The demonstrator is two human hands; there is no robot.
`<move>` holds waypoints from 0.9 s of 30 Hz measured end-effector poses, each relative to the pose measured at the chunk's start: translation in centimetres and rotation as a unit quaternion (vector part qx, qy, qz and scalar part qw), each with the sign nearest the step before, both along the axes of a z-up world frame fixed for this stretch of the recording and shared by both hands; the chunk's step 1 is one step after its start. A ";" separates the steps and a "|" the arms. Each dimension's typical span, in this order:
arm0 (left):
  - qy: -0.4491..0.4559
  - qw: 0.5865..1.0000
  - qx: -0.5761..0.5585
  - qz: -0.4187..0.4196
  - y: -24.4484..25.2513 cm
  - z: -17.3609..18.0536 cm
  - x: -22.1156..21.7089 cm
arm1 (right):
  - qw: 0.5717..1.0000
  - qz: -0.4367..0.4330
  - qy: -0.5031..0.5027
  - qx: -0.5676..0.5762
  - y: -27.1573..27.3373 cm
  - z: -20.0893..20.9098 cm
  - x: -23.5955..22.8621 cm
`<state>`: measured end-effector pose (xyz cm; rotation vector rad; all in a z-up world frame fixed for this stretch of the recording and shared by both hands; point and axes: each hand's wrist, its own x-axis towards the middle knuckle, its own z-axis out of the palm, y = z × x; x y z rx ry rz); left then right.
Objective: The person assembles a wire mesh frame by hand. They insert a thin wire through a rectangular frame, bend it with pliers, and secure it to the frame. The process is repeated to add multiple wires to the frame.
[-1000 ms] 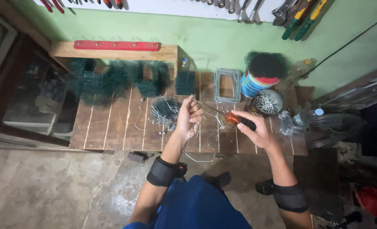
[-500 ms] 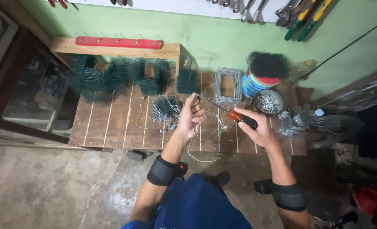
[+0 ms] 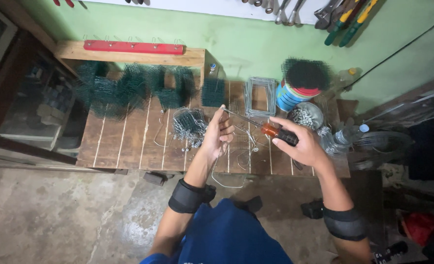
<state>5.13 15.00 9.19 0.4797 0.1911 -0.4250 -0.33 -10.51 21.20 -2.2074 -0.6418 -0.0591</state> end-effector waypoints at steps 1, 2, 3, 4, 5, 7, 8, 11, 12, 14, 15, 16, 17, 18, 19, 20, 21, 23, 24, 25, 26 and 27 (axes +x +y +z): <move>-0.001 1.000 0.000 0.000 0.0 0.2 -0.1 | 1.000 0.000 -0.001 0.000 0.0 0.0 0.1; 0.016 1.000 0.006 -0.002 -0.1 0.3 -0.3 | 1.000 0.013 0.023 -0.004 -0.1 0.0 0.3; 0.034 0.999 0.012 -0.004 -0.2 0.5 -0.4 | 0.999 0.026 0.046 -0.007 -0.1 0.0 0.4; 0.033 0.999 0.012 -0.004 -0.2 0.4 -0.5 | 0.999 0.026 0.046 -0.007 -0.1 0.2 0.4; 0.014 1.000 -0.010 -0.007 -0.2 0.4 -0.6 | 0.998 0.040 0.033 -0.020 0.0 0.3 0.4; -0.005 0.999 -0.033 -0.011 -0.2 0.3 -0.7 | 0.998 0.053 0.021 -0.034 0.1 0.7 0.3; -0.008 0.999 -0.033 -0.014 -0.2 0.2 -0.6 | 0.997 0.048 0.042 -0.039 0.1 0.9 0.3; -0.006 1.000 -0.024 -0.019 -0.3 0.3 -0.7 | 0.996 0.044 0.065 -0.043 -0.2 1.5 0.2; 0.000 1.000 -0.014 -0.017 -0.4 0.3 -0.8 | 0.996 0.048 0.067 -0.041 -0.2 1.7 0.1; 0.003 1.000 -0.008 -0.022 -0.4 -0.1 -0.6 | 0.996 0.054 0.060 -0.037 -0.4 1.9 0.0; 0.007 1.000 -0.003 -0.024 -0.4 -0.3 -0.6 | 0.996 0.062 0.054 -0.034 -0.5 2.0 0.0; 0.008 1.000 -0.002 -0.025 -0.4 -0.1 -0.7 | 0.996 0.061 0.054 -0.033 -0.4 2.0 -0.1; 0.011 1.000 0.004 -0.025 -0.4 0.2 -0.9 | 0.996 0.061 0.063 -0.033 -0.4 2.0 -0.2; 0.015 1.000 0.011 -0.025 -0.3 0.4 -1.0 | 0.995 0.061 0.071 -0.034 -0.4 2.1 -0.2; 0.015 1.000 0.011 -0.024 -0.3 0.5 -1.1 | 0.995 0.062 0.072 -0.034 -0.3 2.0 -0.3; 0.014 1.000 0.013 -0.024 -0.3 0.6 -1.2 | 0.995 0.062 0.071 -0.033 -0.3 1.9 -0.3; 0.012 1.000 0.015 -0.025 -0.2 0.7 -1.2 | 0.995 0.061 0.071 -0.032 -0.3 1.8 -0.4; 0.005 0.999 0.019 -0.031 0.0 1.1 -1.5 | 0.995 0.051 0.078 -0.032 -0.6 0.9 -0.2; -0.003 0.999 0.022 -0.038 0.1 1.3 -1.6 | 0.995 0.040 0.085 -0.031 -0.8 0.5 -0.2; -0.004 0.999 0.022 -0.038 0.2 1.5 -1.8 | 0.995 0.040 0.084 -0.031 -0.9 0.3 -0.1; -0.008 0.999 0.033 -0.034 0.2 1.7 -1.9 | 0.996 0.058 0.071 -0.007 -1.0 0.2 0.0; -0.011 0.998 0.045 -0.031 0.2 1.8 -2.2 | 0.995 0.075 0.060 0.018 -1.0 0.0 0.0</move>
